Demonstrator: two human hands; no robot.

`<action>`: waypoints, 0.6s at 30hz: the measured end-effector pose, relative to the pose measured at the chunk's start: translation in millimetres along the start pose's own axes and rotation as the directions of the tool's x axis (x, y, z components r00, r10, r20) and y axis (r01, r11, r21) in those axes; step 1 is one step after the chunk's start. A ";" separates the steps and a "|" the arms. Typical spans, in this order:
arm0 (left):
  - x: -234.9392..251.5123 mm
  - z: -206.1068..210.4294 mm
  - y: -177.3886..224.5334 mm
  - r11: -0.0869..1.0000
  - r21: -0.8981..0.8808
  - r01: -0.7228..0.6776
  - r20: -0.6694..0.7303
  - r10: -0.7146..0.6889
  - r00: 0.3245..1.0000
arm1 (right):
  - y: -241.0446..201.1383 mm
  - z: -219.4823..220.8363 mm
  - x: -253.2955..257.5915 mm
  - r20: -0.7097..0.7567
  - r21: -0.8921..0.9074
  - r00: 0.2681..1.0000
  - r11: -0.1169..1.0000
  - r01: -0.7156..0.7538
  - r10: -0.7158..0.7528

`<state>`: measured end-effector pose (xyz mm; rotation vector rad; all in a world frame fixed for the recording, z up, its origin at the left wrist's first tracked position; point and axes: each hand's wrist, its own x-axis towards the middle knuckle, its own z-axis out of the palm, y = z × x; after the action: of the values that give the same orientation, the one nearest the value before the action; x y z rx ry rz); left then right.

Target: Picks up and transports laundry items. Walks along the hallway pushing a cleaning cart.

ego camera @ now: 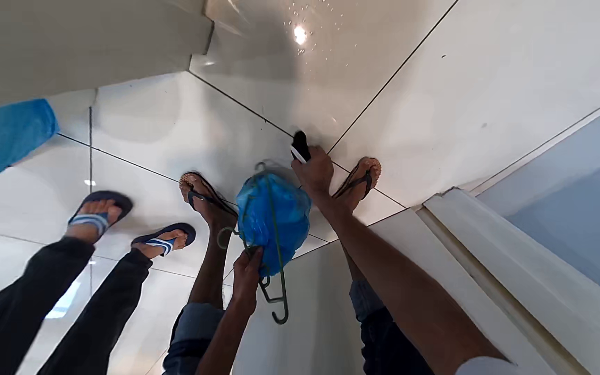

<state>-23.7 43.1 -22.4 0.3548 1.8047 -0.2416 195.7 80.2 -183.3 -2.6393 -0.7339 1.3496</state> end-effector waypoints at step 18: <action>-322.3 154.7 115.9 0.809 0.301 -0.505 0.105 0.498 0.861 | 136.3 -396.3 -246.4 -0.155 0.627 0.928 0.760 -0.172 0.338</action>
<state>233.2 61.0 251.2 1.0428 1.5814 -0.1589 435.5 -97.6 200.4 -2.3490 0.1115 1.0155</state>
